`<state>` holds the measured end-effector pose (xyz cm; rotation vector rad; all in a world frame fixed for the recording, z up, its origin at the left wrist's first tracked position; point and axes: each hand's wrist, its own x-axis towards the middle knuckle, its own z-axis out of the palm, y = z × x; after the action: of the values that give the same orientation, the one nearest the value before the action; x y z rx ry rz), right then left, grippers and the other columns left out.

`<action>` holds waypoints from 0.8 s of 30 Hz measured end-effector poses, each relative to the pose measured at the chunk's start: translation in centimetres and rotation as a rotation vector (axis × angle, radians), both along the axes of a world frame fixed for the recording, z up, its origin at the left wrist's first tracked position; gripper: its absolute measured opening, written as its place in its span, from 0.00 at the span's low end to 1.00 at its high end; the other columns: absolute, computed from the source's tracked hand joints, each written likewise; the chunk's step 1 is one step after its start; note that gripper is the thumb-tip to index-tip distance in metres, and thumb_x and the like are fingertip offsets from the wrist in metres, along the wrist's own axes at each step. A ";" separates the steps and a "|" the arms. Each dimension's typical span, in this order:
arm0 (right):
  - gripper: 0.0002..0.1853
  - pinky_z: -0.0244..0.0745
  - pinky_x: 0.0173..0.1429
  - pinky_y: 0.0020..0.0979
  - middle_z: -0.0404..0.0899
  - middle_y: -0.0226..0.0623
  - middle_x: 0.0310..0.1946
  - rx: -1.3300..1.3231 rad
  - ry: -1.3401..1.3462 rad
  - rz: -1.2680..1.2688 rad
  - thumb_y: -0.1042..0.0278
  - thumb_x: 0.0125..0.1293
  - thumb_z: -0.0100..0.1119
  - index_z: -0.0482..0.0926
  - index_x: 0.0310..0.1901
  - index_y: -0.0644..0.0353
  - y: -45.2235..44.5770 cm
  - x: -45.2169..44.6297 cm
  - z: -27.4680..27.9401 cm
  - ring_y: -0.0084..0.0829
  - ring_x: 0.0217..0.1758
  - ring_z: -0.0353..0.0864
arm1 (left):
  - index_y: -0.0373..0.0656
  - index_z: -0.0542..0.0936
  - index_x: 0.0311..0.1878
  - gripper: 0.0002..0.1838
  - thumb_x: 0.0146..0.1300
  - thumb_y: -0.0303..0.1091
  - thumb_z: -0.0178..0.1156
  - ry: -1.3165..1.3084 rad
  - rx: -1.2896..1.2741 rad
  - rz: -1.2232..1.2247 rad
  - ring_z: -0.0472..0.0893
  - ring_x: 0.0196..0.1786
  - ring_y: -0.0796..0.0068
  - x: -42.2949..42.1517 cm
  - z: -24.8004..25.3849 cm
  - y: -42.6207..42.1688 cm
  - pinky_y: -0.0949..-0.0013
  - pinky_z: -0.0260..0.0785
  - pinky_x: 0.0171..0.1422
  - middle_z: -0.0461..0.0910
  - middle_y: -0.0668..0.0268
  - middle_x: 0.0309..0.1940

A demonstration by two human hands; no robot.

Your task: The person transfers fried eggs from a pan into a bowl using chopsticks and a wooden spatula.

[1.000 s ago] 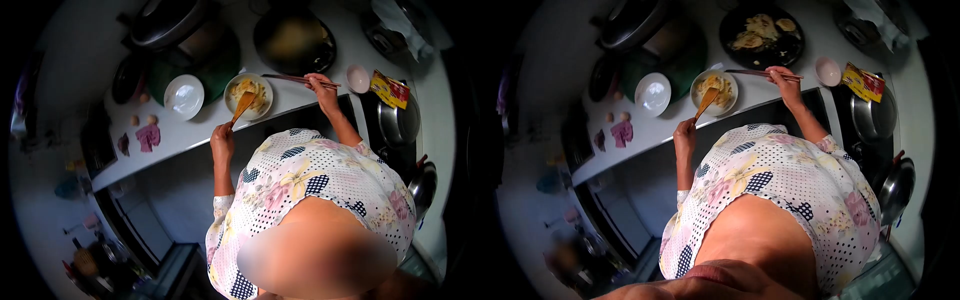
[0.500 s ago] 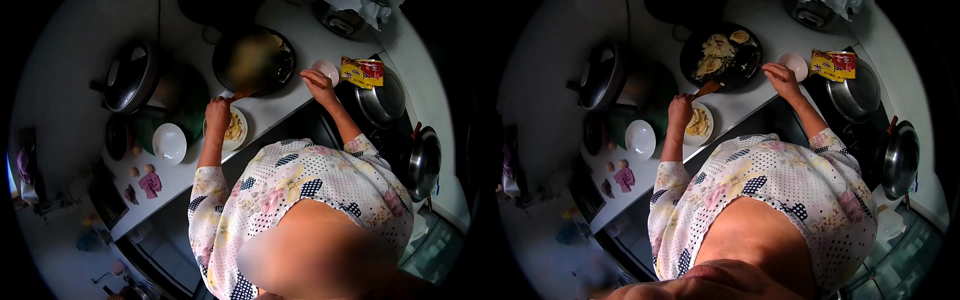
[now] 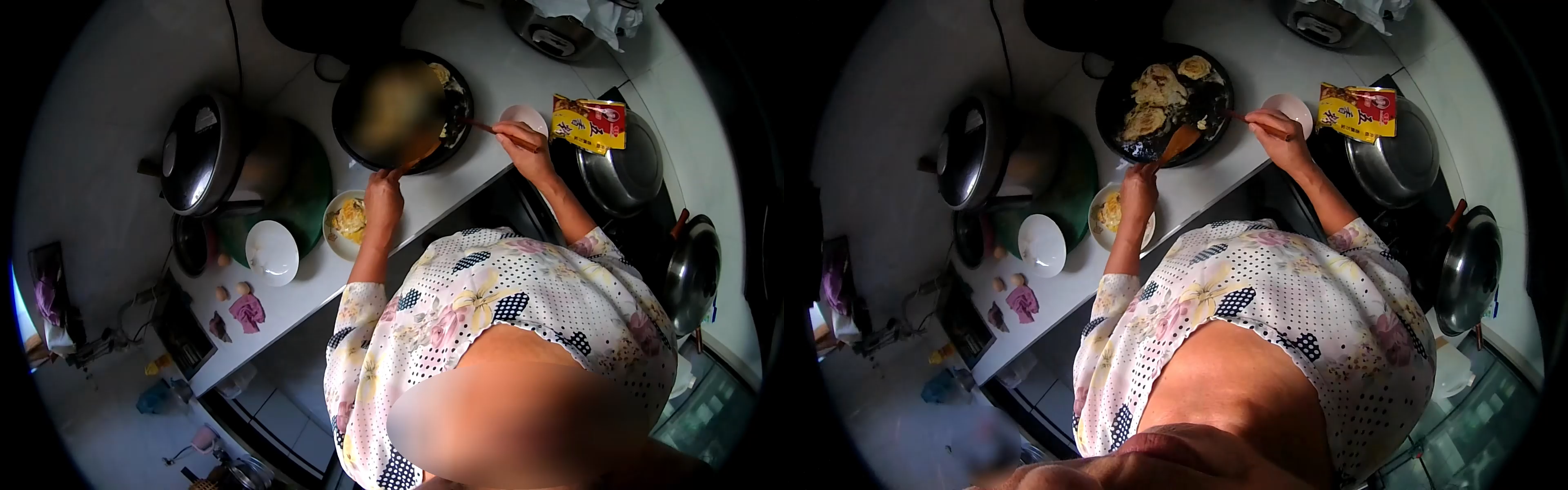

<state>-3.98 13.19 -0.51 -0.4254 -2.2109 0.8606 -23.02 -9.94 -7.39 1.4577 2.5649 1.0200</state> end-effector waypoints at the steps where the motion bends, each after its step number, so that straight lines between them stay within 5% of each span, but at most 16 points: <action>1: 0.08 0.76 0.45 0.25 0.82 0.39 0.40 0.011 -0.015 0.021 0.80 0.60 0.61 0.81 0.42 0.66 0.0 0.0 0.1 0.30 0.42 0.82 | 0.43 0.82 0.46 0.17 0.56 0.20 0.50 -0.004 -0.011 0.002 0.77 0.45 0.51 0.1 0.2 -0.4 0.56 0.72 0.48 0.81 0.56 0.40; 10: 0.09 0.78 0.46 0.27 0.82 0.39 0.40 -0.146 -0.014 0.099 0.81 0.59 0.61 0.81 0.41 0.64 -0.7 -1.0 -0.2 0.31 0.43 0.82 | 0.44 0.82 0.48 0.20 0.54 0.19 0.49 -0.001 -0.020 -0.008 0.77 0.42 0.51 0.5 -0.2 1.5 0.56 0.72 0.48 0.80 0.53 0.37; 16: 0.09 0.76 0.49 0.32 0.83 0.41 0.39 0.172 -0.023 0.122 0.80 0.57 0.62 0.82 0.41 0.63 0.3 -0.9 0.3 0.37 0.45 0.82 | 0.43 0.82 0.48 0.20 0.53 0.19 0.49 -0.010 -0.007 -0.014 0.77 0.41 0.51 0.3 -0.5 1.8 0.56 0.72 0.48 0.79 0.52 0.36; 24: 0.09 0.77 0.48 0.32 0.83 0.39 0.39 0.064 -0.018 0.094 0.80 0.58 0.62 0.81 0.41 0.63 -1.8 -0.5 0.5 0.36 0.45 0.82 | 0.41 0.82 0.48 0.19 0.55 0.19 0.50 0.002 0.077 -0.023 0.77 0.39 0.50 0.4 -1.8 2.5 0.55 0.72 0.44 0.79 0.52 0.36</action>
<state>-4.53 11.37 -0.01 -0.3017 -2.2836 0.8358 -22.65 -7.47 -9.20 1.5025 2.5303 1.1270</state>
